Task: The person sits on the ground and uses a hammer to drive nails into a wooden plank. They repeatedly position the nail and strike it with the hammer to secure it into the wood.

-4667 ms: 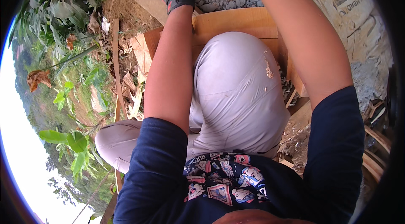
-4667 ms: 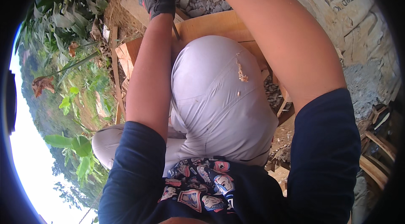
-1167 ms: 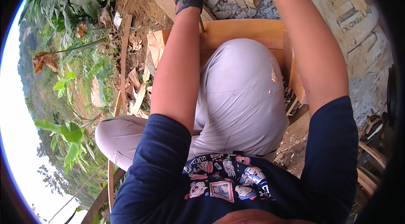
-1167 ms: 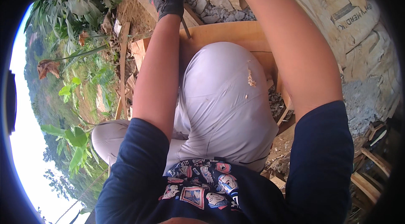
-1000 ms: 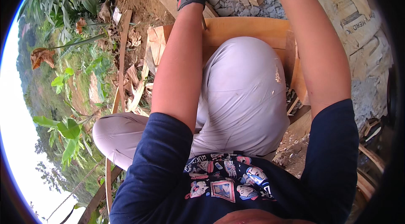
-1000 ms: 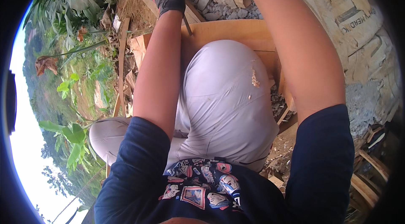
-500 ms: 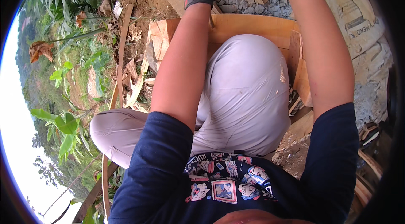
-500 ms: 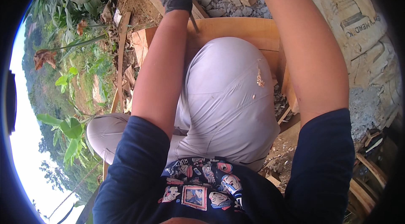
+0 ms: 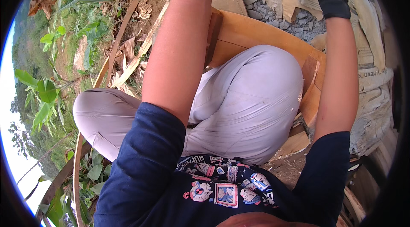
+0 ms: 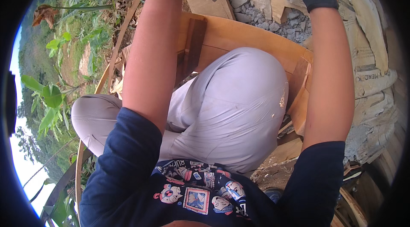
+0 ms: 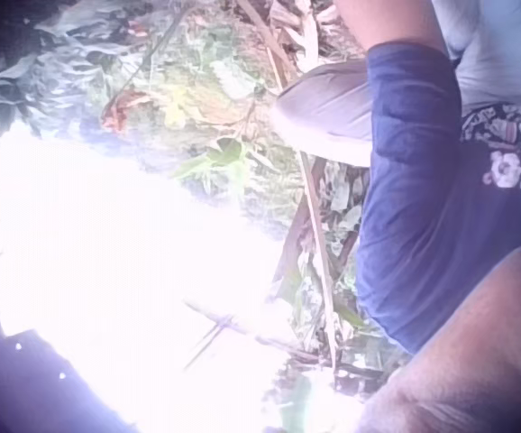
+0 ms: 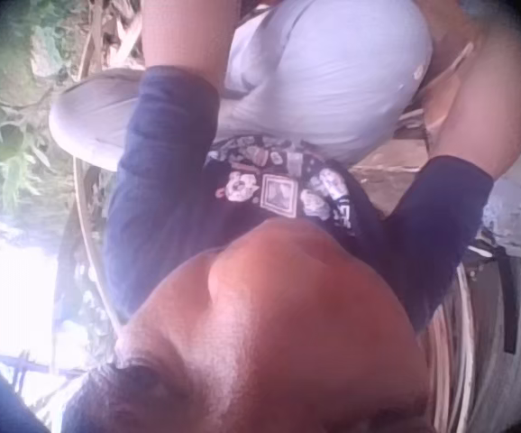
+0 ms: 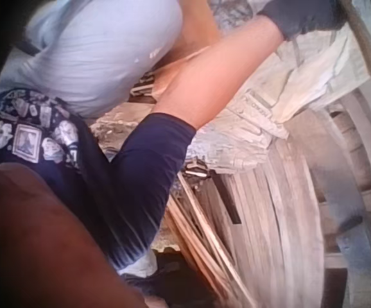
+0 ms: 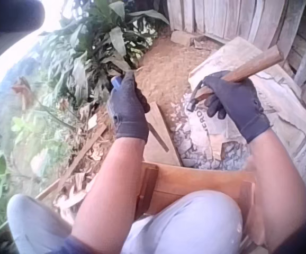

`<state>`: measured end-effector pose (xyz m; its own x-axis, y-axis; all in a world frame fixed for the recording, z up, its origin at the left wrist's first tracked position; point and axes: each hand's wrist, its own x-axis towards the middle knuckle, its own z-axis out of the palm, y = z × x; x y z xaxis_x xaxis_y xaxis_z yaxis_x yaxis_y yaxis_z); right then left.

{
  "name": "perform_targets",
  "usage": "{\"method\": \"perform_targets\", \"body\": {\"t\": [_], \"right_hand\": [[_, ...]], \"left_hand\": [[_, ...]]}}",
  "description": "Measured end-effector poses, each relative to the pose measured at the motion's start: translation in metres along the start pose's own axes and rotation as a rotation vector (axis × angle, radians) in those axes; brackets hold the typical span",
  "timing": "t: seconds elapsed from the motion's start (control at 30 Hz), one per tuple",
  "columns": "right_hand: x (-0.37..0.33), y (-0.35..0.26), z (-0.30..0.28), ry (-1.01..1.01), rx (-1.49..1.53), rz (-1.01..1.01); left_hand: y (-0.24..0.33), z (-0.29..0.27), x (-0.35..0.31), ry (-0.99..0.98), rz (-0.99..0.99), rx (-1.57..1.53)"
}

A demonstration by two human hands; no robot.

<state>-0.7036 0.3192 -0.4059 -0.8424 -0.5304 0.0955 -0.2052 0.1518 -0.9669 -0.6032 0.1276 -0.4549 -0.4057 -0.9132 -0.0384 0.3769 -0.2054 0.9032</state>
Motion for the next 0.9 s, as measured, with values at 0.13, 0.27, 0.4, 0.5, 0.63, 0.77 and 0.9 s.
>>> {"method": "perform_targets", "body": {"t": [0.13,0.27,0.4,0.5,0.63,0.77,0.9], "right_hand": [[0.000,-0.001,0.003,-0.242,-0.224,0.126],[-0.001,0.038,-0.012,-0.803,-0.378,0.180],[-0.027,0.011,0.026,-1.149,-0.376,0.229],[-0.035,0.003,0.025,-1.146,-0.310,0.343],[-0.040,0.008,0.033,-1.220,-0.252,0.309],[-0.034,0.020,0.037,-1.201,-0.188,0.173],[-0.006,0.048,0.018,-0.958,-0.554,-0.376]], "left_hand": [[0.013,-0.008,0.007,0.266,0.181,0.498],[0.003,-0.008,0.013,0.360,0.242,0.689],[0.000,-0.024,0.019,0.481,0.253,0.727],[0.000,-0.015,0.017,0.416,0.333,0.689],[-0.001,-0.011,0.015,0.417,0.309,0.661],[-0.001,-0.014,0.017,0.454,0.308,0.697],[0.000,-0.010,0.016,0.471,0.290,0.587]]}}
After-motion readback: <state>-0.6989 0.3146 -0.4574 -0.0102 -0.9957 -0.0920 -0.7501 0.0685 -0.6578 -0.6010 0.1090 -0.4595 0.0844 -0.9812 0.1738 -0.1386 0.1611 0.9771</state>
